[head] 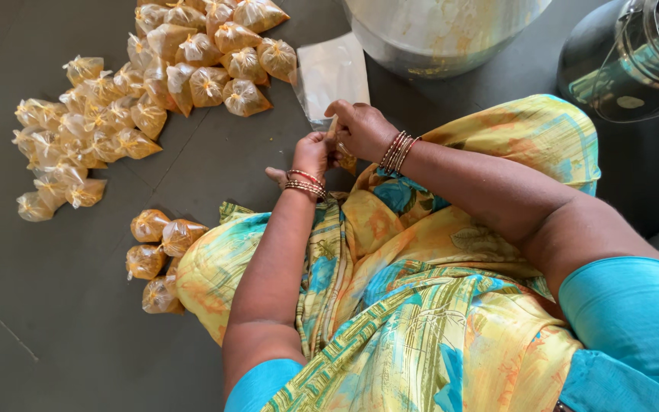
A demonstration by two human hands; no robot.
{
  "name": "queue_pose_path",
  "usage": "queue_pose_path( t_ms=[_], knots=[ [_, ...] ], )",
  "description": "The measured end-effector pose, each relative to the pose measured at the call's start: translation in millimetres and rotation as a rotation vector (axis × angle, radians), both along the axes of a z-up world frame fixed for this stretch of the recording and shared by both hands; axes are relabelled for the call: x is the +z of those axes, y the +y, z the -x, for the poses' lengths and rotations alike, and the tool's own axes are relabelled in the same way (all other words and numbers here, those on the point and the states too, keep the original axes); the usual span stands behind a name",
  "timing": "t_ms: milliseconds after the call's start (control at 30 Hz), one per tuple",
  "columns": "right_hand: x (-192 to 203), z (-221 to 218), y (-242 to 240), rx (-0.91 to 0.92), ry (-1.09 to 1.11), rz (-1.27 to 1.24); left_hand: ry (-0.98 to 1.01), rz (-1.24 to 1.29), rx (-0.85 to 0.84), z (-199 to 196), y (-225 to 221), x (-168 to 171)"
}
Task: The person scoops a brown paste from a large metal pot into small plastic bags using a ladle, then ties each bag and places it on the floor. The process is repeated continuously.
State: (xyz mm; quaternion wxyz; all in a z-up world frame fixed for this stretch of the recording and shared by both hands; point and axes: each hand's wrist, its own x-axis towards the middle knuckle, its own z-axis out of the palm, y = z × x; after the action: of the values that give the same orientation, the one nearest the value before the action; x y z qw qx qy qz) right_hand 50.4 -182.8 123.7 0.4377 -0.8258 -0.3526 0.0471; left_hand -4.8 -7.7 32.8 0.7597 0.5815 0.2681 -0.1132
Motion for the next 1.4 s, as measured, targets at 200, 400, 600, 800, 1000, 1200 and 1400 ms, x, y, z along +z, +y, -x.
queue_pose_path(
  t_ms=[200,400,600,800,1000,1200,1400],
  knots=[
    [-39.7,-7.0,10.1,-0.035,0.053,0.085,0.010,0.023,0.043,-6.5,-1.8,-49.1],
    [-89.9,-30.8,13.4,-0.037,0.377,-0.019,-0.058,0.143,-0.021,-12.8,1.4,-82.7],
    [-117.4,-45.9,10.7,0.023,0.519,-0.028,-0.048,-0.165,-0.168,-11.6,4.2,-53.1],
    [-118.0,-45.2,12.6,0.034,0.510,0.050,-0.329,-0.954,-0.382,-6.8,0.1,-13.4],
    [-108.1,-40.7,8.9,0.026,0.429,0.076,-0.312,-1.040,-0.479,-8.3,-1.7,2.4],
    [-105.5,-32.7,14.3,0.003,0.339,0.149,-0.237,-1.123,-0.464,-4.1,-0.8,13.3],
    [-105.9,-27.8,10.6,-0.031,0.185,0.278,-0.138,-1.205,-0.461,-5.2,-1.4,15.0]
  ],
)
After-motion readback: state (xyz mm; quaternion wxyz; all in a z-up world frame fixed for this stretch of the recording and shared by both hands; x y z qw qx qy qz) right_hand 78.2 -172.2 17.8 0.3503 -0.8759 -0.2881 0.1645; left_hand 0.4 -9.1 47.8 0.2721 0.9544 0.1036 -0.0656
